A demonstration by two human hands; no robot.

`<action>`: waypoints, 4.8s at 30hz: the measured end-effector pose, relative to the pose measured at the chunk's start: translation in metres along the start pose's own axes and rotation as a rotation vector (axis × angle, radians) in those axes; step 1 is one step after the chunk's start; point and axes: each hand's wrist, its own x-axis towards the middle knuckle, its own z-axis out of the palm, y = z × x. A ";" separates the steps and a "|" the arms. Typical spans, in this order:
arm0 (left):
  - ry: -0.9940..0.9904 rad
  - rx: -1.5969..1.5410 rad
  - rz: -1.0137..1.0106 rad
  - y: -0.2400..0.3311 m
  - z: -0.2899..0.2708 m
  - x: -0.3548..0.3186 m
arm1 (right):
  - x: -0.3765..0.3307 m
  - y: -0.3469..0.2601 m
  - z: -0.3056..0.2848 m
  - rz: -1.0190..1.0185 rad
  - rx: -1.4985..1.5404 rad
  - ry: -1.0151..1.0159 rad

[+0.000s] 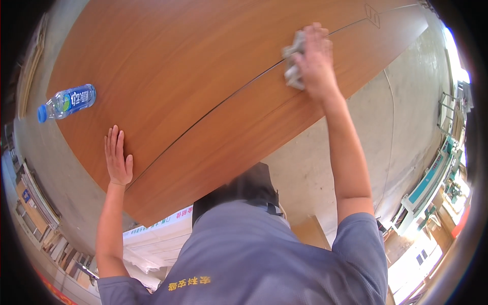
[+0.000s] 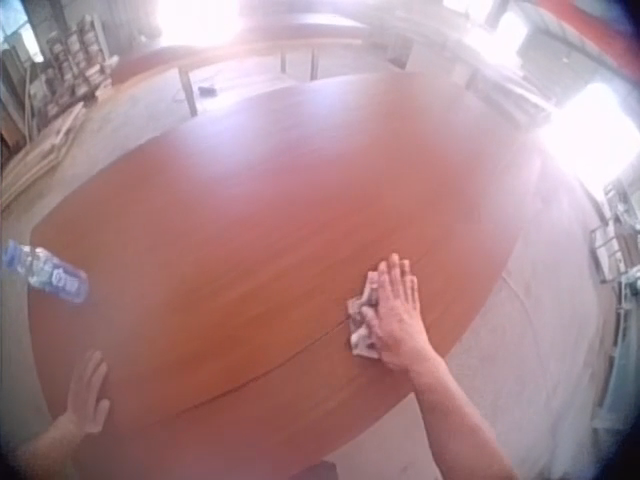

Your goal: The person wipes the surface of a large wooden board with a cloth, moving the cloth across the wood and occasionally shifting a water bottle to reach different areas.

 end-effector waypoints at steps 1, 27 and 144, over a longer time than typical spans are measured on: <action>-0.001 0.011 0.001 -0.001 -0.004 0.001 | 0.006 0.011 -0.005 0.090 0.022 0.086; 0.878 -0.976 -0.580 -0.066 -0.072 0.106 | 0.075 -0.172 0.059 -0.333 -0.263 0.043; 1.067 -0.706 -1.264 0.312 0.056 -0.310 | -0.135 -0.259 0.040 -0.946 0.401 -0.287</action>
